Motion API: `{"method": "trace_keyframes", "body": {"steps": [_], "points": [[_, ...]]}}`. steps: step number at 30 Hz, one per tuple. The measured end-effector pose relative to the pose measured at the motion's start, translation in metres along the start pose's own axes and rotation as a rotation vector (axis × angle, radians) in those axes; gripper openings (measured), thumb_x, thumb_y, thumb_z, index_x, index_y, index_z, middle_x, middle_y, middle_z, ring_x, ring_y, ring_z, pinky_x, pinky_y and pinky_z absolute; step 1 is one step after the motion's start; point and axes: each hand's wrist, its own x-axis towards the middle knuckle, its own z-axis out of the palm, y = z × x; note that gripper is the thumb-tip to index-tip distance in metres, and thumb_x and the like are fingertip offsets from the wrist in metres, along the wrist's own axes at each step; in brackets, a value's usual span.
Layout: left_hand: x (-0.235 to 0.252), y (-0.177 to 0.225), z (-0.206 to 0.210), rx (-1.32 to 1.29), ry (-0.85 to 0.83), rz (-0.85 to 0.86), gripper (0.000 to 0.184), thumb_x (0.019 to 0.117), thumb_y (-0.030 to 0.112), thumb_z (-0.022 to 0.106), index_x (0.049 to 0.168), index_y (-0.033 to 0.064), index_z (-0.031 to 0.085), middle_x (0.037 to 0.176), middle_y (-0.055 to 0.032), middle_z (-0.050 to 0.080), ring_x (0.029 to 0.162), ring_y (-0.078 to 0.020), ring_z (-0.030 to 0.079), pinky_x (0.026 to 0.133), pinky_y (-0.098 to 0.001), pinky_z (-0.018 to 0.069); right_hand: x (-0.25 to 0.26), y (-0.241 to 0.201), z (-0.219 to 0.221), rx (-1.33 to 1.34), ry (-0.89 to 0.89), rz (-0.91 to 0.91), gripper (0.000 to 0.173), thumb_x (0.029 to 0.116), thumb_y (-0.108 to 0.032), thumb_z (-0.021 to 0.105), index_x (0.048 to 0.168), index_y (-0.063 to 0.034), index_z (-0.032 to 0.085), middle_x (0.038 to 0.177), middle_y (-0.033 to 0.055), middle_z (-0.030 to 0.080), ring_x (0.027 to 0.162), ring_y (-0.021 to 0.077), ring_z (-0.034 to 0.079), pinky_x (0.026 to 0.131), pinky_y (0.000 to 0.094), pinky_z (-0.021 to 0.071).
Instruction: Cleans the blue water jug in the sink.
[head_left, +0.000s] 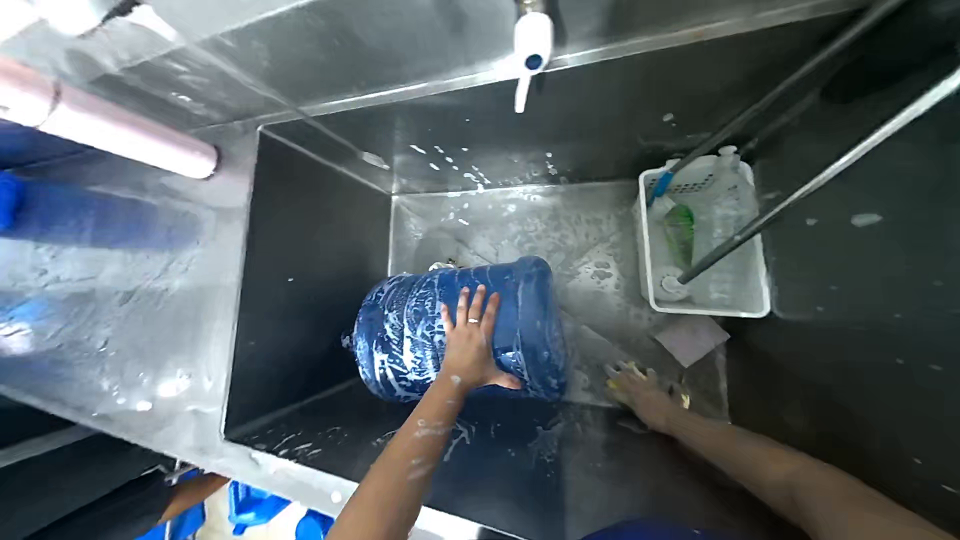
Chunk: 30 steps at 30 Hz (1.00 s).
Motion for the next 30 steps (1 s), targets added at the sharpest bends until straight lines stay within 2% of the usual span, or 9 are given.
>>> {"method": "trace_keyframes", "body": {"steps": [7, 11, 14, 18, 21, 22, 24, 27, 30], "points": [[0.008, 0.008, -0.013, 0.047, -0.231, -0.116, 0.151, 0.0496, 0.065, 0.094, 0.166, 0.0135, 0.012, 0.172, -0.0191, 0.005, 0.158, -0.0437, -0.001, 0.118, -0.0742, -0.0012, -0.014, 0.01, -0.002, 0.156, -0.061, 0.321, 0.043, 0.1036, -0.012, 0.055, 0.145, 0.0008, 0.052, 0.149, 0.03, 0.049, 0.14, 0.0472, 0.046, 0.115, 0.0611, 0.0382], [0.0, 0.038, -0.03, 0.029, -0.247, -0.05, 0.13, 0.0706, 0.04, 0.093, 0.165, 0.0084, 0.011, 0.171, -0.0235, -0.002, 0.156, -0.0484, -0.005, 0.114, -0.0798, -0.0019, -0.028, -0.025, -0.112, 0.542, 0.234, 0.298, 0.041, 0.1066, -0.013, 0.052, 0.14, 0.0117, 0.051, 0.139, 0.0347, 0.055, 0.129, 0.0454, 0.055, 0.112, 0.056, 0.0403], [-0.008, 0.089, -0.045, -0.17, 0.051, 0.318, 0.076, 0.0902, 0.021, 0.076, 0.156, 0.0042, 0.041, 0.166, -0.0243, 0.027, 0.155, -0.0459, 0.02, 0.121, -0.0694, 0.014, -0.084, -0.101, -0.23, 0.799, 0.495, 0.161, 0.034, 0.1073, -0.011, 0.049, 0.134, 0.0095, 0.052, 0.116, 0.0248, 0.062, 0.094, 0.0258, 0.061, 0.086, 0.0408, 0.0517], [0.01, 0.103, -0.074, -0.514, 0.586, 0.461, 0.018, 0.0976, 0.001, 0.059, 0.103, -0.0115, 0.071, 0.138, -0.0288, 0.06, 0.127, -0.0427, 0.061, 0.108, -0.0524, 0.048, -0.125, -0.19, -0.289, 1.0, 0.732, -0.159, 0.029, 0.1095, -0.014, 0.044, 0.131, 0.0017, 0.056, 0.095, 0.0093, 0.063, 0.071, 0.0109, 0.06, 0.064, 0.0277, 0.0531], [-0.012, 0.099, -0.12, -1.186, 0.548, 0.239, 0.016, 0.1031, -0.002, 0.048, 0.102, -0.0123, 0.06, 0.134, -0.0198, 0.06, 0.122, -0.0234, 0.06, 0.101, -0.0385, 0.0489, -0.136, -0.245, -0.273, 1.042, 1.102, -0.378, 0.042, 0.1075, -0.019, 0.047, 0.147, -0.0056, 0.044, 0.128, 0.0109, 0.06, 0.095, 0.0144, 0.063, 0.077, 0.0336, 0.0558], [-0.02, 0.1, -0.131, -1.431, 0.498, 0.145, 0.014, 0.1057, 0.002, 0.044, 0.103, -0.0044, 0.057, 0.119, -0.0096, 0.063, 0.105, -0.0128, 0.061, 0.089, -0.0312, 0.0517, -0.131, -0.264, -0.263, 0.893, 1.239, -0.448, 0.054, 0.1037, -0.022, 0.051, 0.153, -0.0036, 0.038, 0.147, 0.0165, 0.05, 0.117, 0.0196, 0.059, 0.093, 0.0387, 0.0523], [-0.04, 0.099, -0.143, -1.719, 0.4, 0.059, 0.016, 0.1078, 0.009, 0.039, 0.103, 0.0098, 0.055, 0.083, 0.0025, 0.061, 0.074, -0.005, 0.06, 0.067, -0.0254, 0.0529, -0.11, -0.294, -0.253, 0.5, 1.447, -0.498, 0.059, 0.096, -0.03, 0.053, 0.142, 0.007, 0.051, 0.152, 0.0309, 0.043, 0.141, 0.043, 0.043, 0.113, 0.0589, 0.0382], [-0.049, 0.08, -0.147, -1.818, 0.311, 0.071, 0.018, 0.1085, 0.006, 0.036, 0.104, 0.0078, 0.053, 0.081, -0.0008, 0.058, 0.071, -0.0102, 0.059, 0.07, -0.0294, 0.0537, -0.108, -0.315, -0.275, 0.35, 1.502, -0.314, 0.034, 0.1057, -0.018, 0.048, 0.114, 0.0066, 0.071, 0.117, 0.0274, 0.069, 0.115, 0.0433, 0.064, 0.101, 0.06, 0.0475], [-0.05, 0.048, -0.149, -1.752, 0.22, 0.091, 0.021, 0.1114, 0.011, 0.032, 0.112, 0.0035, 0.052, 0.089, -0.0062, 0.063, 0.075, -0.0152, 0.064, 0.074, -0.0336, 0.0564, -0.114, -0.319, -0.292, 0.623, 1.459, -0.218, 0.037, 0.1094, -0.016, 0.041, 0.121, 0.012, 0.064, 0.109, 0.027, 0.069, 0.1, 0.0348, 0.068, 0.093, 0.0522, 0.0522]]}}
